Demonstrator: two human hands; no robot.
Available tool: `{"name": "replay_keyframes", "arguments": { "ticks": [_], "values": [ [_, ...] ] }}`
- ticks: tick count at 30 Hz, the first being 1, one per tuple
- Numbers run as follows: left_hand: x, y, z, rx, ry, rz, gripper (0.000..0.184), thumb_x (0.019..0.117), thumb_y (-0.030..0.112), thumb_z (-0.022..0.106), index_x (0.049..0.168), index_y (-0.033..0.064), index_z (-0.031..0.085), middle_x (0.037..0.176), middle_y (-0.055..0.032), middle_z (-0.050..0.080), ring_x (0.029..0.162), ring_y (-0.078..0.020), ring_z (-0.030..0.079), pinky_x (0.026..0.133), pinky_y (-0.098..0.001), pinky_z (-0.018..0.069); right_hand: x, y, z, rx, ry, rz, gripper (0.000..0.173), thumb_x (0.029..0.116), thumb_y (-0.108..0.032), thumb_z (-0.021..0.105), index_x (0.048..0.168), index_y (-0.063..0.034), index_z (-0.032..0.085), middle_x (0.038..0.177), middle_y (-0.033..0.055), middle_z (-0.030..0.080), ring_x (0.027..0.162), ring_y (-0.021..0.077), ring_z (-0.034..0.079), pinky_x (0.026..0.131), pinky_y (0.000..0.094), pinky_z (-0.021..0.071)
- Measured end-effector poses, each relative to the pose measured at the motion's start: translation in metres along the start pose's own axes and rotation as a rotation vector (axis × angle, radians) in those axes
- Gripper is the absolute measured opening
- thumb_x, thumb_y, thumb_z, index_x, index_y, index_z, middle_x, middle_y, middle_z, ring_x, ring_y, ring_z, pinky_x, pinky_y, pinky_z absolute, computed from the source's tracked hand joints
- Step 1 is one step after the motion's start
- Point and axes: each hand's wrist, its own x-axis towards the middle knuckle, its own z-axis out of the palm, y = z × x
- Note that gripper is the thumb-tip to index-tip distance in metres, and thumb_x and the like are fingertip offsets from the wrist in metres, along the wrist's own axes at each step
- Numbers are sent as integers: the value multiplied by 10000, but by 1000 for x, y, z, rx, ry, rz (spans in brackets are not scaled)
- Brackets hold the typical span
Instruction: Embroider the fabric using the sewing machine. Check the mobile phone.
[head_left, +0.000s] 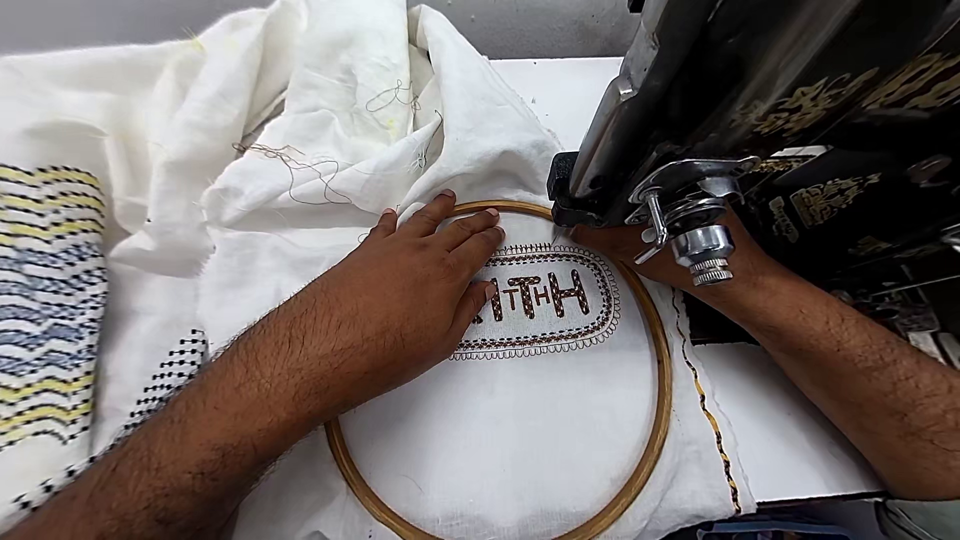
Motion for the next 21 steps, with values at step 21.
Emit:
{"name": "replay_keyframes", "arguments": {
  "ticks": [21],
  "values": [
    [-4, 1, -6, 5, -31, -4, 560, 1062, 427, 338, 1513, 147, 516, 1608, -41, 442, 1511, -365, 348, 1121, -680, 358, -4, -10, -9, 29, 26, -61, 221, 868, -245, 722, 994, -65, 709, 924, 60, 694, 911, 83, 636, 818, 253, 480]
  ]
}}
